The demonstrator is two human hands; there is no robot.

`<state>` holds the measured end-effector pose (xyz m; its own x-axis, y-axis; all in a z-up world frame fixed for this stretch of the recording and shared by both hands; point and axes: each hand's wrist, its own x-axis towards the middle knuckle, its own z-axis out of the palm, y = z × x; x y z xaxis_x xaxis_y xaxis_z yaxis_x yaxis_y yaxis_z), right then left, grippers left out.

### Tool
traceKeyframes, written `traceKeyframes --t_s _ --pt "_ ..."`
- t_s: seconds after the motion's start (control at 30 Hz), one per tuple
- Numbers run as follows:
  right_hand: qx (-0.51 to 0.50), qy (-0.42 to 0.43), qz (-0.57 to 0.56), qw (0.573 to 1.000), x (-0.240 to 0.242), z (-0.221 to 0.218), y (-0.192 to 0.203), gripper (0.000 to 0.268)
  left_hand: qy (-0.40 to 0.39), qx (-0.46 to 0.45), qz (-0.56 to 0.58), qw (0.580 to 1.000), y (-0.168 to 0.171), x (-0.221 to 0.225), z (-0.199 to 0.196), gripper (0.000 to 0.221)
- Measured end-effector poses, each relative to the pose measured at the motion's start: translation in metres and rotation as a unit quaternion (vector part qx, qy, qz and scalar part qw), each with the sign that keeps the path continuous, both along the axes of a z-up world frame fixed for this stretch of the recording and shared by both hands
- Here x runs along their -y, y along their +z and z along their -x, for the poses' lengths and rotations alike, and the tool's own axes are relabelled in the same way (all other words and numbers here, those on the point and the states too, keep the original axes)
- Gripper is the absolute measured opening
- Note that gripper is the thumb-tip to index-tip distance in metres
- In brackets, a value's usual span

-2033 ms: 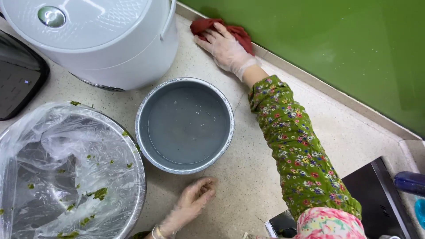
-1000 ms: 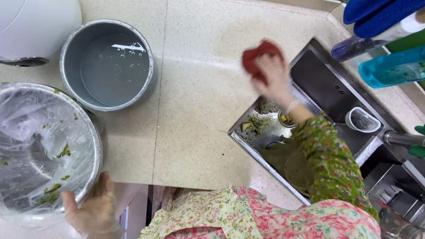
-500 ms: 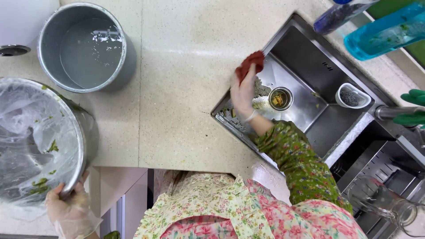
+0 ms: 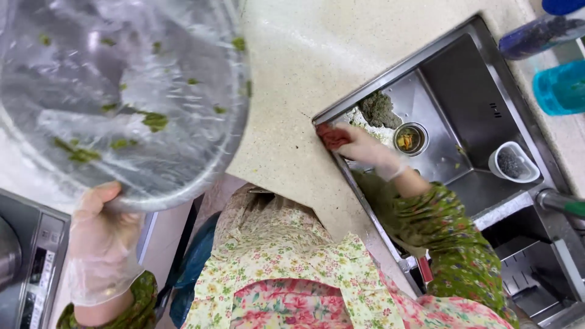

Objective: Extracting juice from a blended green mixture using a cloth strainer in a kitchen sink.

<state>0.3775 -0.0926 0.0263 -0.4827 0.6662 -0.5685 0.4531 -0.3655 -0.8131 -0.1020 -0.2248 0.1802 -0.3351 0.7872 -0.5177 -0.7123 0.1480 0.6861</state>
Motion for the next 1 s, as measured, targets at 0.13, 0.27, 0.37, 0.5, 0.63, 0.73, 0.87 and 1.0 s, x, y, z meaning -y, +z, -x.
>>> traceKeyframes --t_s 0.13,0.27,0.37,0.5,0.63,0.73,0.87,1.0 --pt "-0.179 -0.065 0.029 0.981 -0.048 -0.037 0.050 0.056 -0.058 0.033 0.027 0.997 -0.010 -0.031 -0.031 0.020" --pt "-0.144 -0.168 -0.238 0.946 -0.078 -0.019 -0.001 0.054 -0.165 0.052 0.049 0.984 -0.013 -0.089 -0.083 0.015" --pt "-0.100 -0.142 -0.402 0.899 -0.052 0.039 -0.062 0.050 -0.228 0.043 0.087 0.969 -0.009 -0.139 -0.142 0.014" --pt "0.222 0.102 -0.432 0.868 -0.005 0.125 -0.014 0.047 -0.305 0.020 0.113 0.945 -0.024 -0.198 -0.214 0.014" --pt "0.234 0.176 -0.516 0.805 0.057 0.100 0.001 0.055 -0.331 0.053 0.128 0.933 -0.088 -0.229 -0.269 0.018" --pt "0.307 0.118 -0.454 0.828 0.077 0.071 -0.012 0.060 -0.337 0.049 0.120 0.932 -0.120 -0.238 -0.306 0.025" --pt "0.173 -0.096 -0.346 0.917 0.066 0.040 -0.032 0.047 -0.343 0.105 0.080 0.930 -0.114 -0.240 -0.337 0.029" --pt "-0.123 -0.376 -0.052 0.917 0.025 0.028 -0.016 0.044 -0.338 0.160 -0.061 0.926 -0.143 -0.255 -0.347 0.046"
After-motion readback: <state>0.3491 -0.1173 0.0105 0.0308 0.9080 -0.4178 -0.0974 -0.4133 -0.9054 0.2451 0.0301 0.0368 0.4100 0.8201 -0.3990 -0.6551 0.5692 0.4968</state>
